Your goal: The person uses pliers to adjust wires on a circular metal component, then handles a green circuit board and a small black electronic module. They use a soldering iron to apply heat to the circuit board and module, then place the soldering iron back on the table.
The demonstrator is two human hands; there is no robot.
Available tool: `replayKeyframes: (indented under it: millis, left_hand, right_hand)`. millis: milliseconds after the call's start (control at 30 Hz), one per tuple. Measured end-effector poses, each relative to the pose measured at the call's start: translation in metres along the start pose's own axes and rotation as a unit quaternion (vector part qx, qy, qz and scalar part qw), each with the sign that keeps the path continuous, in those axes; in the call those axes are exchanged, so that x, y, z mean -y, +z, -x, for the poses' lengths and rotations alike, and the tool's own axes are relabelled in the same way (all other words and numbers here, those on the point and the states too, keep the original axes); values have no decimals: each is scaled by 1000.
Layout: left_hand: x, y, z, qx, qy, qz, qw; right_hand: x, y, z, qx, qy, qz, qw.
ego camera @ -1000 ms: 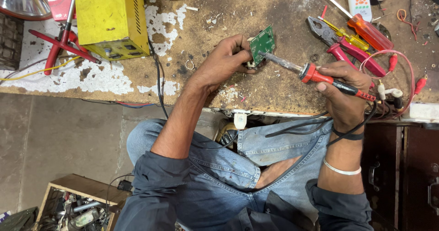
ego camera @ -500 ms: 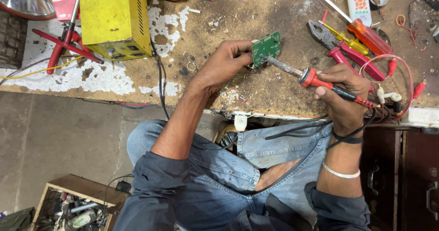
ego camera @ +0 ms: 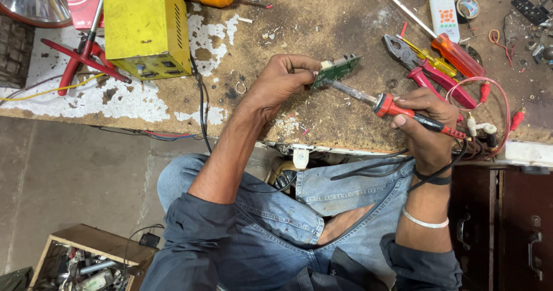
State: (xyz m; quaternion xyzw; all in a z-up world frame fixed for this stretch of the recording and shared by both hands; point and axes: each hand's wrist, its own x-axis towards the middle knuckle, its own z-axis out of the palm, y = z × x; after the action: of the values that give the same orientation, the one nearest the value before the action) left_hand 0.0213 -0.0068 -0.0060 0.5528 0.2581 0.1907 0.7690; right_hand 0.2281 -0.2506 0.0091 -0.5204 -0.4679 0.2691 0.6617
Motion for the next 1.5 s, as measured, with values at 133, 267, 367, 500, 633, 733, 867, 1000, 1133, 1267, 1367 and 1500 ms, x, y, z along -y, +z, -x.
replayKeyframes:
  millis: [133,267,367,500,633,733,867,1000,1133,1267,1367,1500]
  left_hand:
    - [1,-1,-1,-3,2,16,1000]
    - [3,-1,-1,-13,-3,9,1000]
    - [3,-1,-2,-8,7,13,1000]
    - [4,0,-3,-20,-4,7,1000]
    - [6,0,-4,-17,5,20,1000]
    - [6,0,-5,-16,13,12,1000]
    - [5,1,-5,-17,8,22,1000]
    - [3,2,-5,-24,3,3,1000]
    - [2,3,-5,-21,2,-2,1000]
    - [-1,4,-4,-10,19,-2,1000]
    - [1,4,-3,-8,0,16,1000]
    - [8,2,-5,0,31,-39,999]
  right_hand:
    - [-2,0,-1,0,-2,-17,1000]
    - [-3,-1,1,-1,9,-25,1000]
    - [-2,-2,0,4,3,-18,1000]
    - [-1,-1,1,-1,8,-21,1000]
    - [0,1,1,-3,4,-17,1000]
    - [0,1,0,-2,0,-20,1000]
    - [-1,1,-1,-2,-1,-34,999]
    - [0,1,-1,-6,4,-49,999]
    - [1,1,0,-2,3,-49,999]
    - [0,1,-2,1,-2,-30,1000]
    - [0,2,-1,-6,-5,-16,1000]
    - [0,3,-1,-9,-2,-21,1000]
